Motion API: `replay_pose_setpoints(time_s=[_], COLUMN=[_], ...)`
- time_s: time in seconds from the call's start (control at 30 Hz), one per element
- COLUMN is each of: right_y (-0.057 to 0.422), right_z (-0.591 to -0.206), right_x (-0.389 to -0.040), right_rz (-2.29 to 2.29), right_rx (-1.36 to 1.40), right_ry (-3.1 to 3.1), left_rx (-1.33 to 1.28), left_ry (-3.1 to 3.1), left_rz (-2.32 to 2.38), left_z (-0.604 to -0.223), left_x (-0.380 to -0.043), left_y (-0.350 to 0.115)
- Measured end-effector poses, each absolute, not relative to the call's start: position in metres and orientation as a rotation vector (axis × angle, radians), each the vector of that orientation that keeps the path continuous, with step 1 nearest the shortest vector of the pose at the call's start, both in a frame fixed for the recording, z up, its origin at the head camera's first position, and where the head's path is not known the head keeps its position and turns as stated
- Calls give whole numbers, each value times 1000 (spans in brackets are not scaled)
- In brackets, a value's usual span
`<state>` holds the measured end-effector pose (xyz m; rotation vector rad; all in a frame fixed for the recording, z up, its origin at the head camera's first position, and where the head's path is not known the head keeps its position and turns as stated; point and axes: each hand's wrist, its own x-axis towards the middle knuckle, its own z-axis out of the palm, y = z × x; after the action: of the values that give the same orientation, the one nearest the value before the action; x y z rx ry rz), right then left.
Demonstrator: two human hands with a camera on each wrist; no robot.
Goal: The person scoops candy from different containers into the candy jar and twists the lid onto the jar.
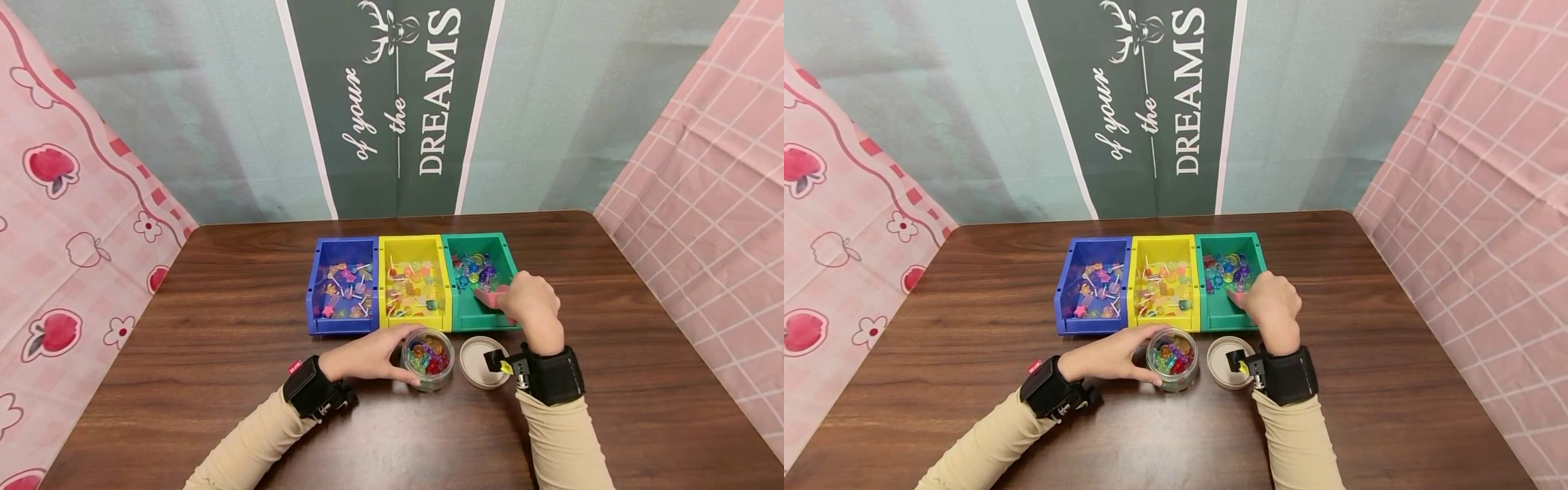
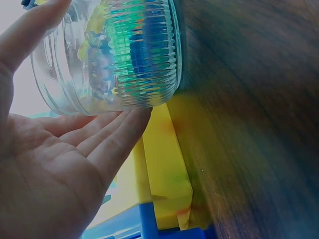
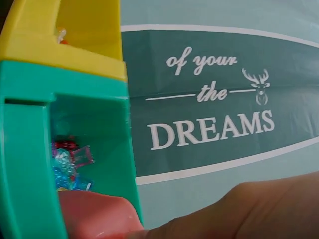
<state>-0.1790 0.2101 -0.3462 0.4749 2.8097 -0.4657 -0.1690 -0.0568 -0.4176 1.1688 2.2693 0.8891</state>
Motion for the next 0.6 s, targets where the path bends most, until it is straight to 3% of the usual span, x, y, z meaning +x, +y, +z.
replay_pose_setpoints(time_s=[0.6], right_y=[203], right_z=[-376], right_x=[-195], right_rz=[-499], right_rx=[502], right_ry=[2829], left_rx=[1177], left_ry=[2269], left_rz=[885], left_z=[-419], left_x=[-170], left_y=[-58])
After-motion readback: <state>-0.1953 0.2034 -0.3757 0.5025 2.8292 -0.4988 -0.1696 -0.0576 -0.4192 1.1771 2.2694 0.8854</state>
